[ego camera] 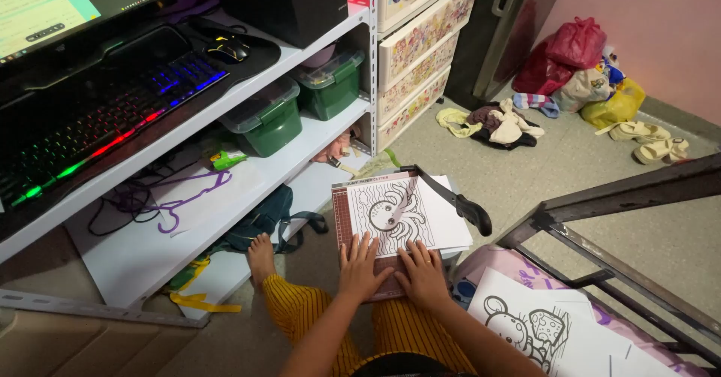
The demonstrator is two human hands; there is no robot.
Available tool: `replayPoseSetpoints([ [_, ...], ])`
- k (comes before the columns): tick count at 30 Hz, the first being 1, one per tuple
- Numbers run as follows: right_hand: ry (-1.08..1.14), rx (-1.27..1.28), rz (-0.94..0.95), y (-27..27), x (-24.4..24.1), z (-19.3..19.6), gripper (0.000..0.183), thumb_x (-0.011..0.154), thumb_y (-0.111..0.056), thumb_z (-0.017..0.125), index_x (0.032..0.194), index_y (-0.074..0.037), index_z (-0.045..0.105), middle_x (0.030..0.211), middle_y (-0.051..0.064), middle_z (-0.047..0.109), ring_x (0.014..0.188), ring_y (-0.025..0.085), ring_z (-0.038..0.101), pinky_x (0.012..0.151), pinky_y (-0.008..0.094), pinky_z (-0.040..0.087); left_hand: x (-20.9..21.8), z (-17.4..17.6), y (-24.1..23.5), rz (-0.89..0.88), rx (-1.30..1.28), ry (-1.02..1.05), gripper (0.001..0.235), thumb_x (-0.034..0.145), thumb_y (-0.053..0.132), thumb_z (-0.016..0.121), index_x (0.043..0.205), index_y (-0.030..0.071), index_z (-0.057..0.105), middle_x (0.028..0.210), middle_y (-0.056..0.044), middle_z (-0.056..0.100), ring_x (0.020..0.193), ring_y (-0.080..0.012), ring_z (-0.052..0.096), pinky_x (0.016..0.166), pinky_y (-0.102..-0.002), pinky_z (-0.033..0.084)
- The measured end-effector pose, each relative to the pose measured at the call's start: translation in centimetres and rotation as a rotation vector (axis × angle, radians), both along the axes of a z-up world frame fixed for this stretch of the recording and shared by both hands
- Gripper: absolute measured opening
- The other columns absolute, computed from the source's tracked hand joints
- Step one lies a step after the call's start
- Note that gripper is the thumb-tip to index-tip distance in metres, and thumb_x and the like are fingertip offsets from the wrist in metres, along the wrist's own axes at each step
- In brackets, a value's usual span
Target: The person sits on the floor and uses a paper cutter to trim several printed cartoon drawings. They place each sheet on the cutting mat, align it, and slide the cutter to trim the edges before moving to the next sheet.
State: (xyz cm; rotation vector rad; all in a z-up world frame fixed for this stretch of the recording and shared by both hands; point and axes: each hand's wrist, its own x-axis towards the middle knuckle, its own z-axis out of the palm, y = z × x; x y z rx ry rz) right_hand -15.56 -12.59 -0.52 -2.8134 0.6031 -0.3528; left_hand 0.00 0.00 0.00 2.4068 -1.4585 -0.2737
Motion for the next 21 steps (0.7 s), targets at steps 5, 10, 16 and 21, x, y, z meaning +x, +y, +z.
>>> replayPoseSetpoints([
  [5, 0.016, -0.024, -0.001, 0.0, 0.0, -0.1, 0.060, 0.101, -0.050, 0.048, 0.151, -0.017, 0.045, 0.161, 0.014, 0.038, 0.152, 0.036, 0.026, 0.119, 0.054, 0.019, 0.0, -0.5, 0.0, -0.002, 0.006, -0.021, 0.088, 0.096, 0.073, 0.041, 0.162, 0.018, 0.023, 0.171, -0.009, 0.010, 0.157, -0.0348, 0.003, 0.122, -0.060, 0.003],
  [10, -0.005, -0.033, 0.009, 0.0, 0.0, 0.1, 0.059, 0.101, -0.049, 0.048, 0.150, -0.016, 0.045, 0.161, 0.015, 0.038, 0.152, 0.036, 0.026, 0.118, 0.056, 0.020, 0.2, -0.6, -0.3, 0.003, -0.028, -0.026, 0.086, 0.096, 0.071, 0.046, 0.161, 0.019, 0.026, 0.170, -0.010, 0.014, 0.156, -0.0359, 0.006, 0.121, -0.062, 0.005],
  [16, 0.047, -0.001, -0.010, 0.1, 0.0, 0.2, 0.060, 0.101, -0.050, 0.048, 0.151, -0.018, 0.044, 0.162, 0.013, 0.036, 0.153, 0.035, 0.024, 0.119, 0.055, 0.017, 1.6, -0.6, -2.5, 0.045, -0.026, -0.043, 0.098, 0.089, 0.082, 0.011, 0.150, 0.014, 0.046, 0.160, -0.014, 0.040, 0.147, -0.0405, 0.032, 0.117, -0.064, 0.018],
  [21, 0.014, -0.050, -0.018, -0.4, 0.2, -1.2, 0.060, 0.098, -0.049, 0.056, 0.149, -0.019, 0.048, 0.160, 0.011, 0.040, 0.151, 0.034, 0.028, 0.117, 0.054, 0.021, 2.9, 2.1, -5.4, 0.031, 0.129, -0.101, 0.057, 0.107, 0.052, 0.035, 0.154, 0.020, 0.041, 0.140, -0.014, 0.056, 0.126, -0.0390, 0.051, 0.106, -0.060, 0.034],
])
